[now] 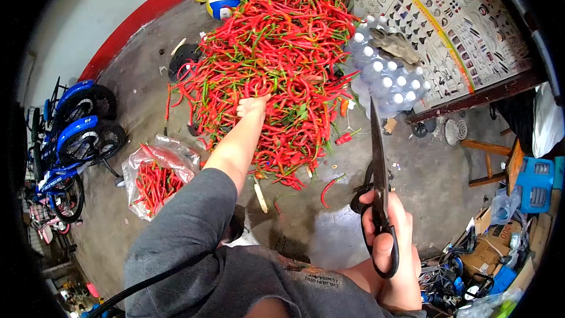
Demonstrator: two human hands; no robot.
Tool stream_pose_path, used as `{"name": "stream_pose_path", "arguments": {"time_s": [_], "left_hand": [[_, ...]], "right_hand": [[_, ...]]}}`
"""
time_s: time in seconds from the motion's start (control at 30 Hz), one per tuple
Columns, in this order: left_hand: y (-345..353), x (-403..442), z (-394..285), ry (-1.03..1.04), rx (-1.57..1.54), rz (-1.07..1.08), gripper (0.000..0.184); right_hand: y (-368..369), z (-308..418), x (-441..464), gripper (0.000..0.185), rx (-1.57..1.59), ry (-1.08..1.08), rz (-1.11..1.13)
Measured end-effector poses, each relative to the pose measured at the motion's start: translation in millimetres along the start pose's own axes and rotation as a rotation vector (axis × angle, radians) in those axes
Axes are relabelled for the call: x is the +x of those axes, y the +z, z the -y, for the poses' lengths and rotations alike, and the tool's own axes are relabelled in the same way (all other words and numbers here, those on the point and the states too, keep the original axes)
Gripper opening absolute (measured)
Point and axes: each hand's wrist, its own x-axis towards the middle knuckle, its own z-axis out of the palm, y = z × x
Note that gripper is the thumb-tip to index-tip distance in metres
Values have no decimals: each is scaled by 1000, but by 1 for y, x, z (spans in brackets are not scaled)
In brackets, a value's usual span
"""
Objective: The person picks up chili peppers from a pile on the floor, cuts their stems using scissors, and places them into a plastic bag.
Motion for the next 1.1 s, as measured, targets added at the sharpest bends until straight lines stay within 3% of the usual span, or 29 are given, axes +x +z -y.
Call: {"name": "stream_pose_path", "arguments": {"time_s": [0.1, 0.23, 0.33, 0.37, 0.53, 0.6, 0.67, 0.73, 0.77, 0.87, 0.9, 0.97, 1.1], "left_hand": [[-10, 9, 14, 80, -36, 58, 85], [-38, 1, 26, 320, -213, 166, 59], [-21, 16, 33, 565, -483, 64, 47], [-20, 18, 33, 603, -603, 141, 39], [-76, -7, 15, 737, -608, 72, 27], [-89, -1, 8, 748, -879, 379, 28], [-108, -5, 2, 802, -857, 472, 39], [-136, -21, -3, 490, -857, 677, 48], [-140, -16, -5, 435, -924, 789, 51], [-166, -33, -5, 403, -1074, 944, 37], [-166, -26, -6, 408, -1072, 945, 37], [-163, -6, -9, 469, -1179, 1157, 40], [-204, -41, 0, 486, -1263, 1323, 37]], "right_hand": [[0, 6, -2, 93, -22, 16, -14], [-2, 11, -8, 95, -43, 2, 39], [-3, 13, -12, 93, -73, -54, 90], [-1, 13, -12, 92, -78, -77, 88], [3, 15, -13, 86, -67, -142, 88], [5, 8, -11, 73, 16, -188, 107], [8, 10, -9, 66, 29, -189, 137], [11, 6, -6, 61, -3, -244, 130], [13, 5, -5, 59, -7, -263, 128], [15, 11, -3, 58, -8, -276, 135], [16, 11, -2, 58, -16, -276, 134], [18, 10, 1, 60, -4, -271, 120], [24, 8, 9, 53, -61, -292, 93]]}}
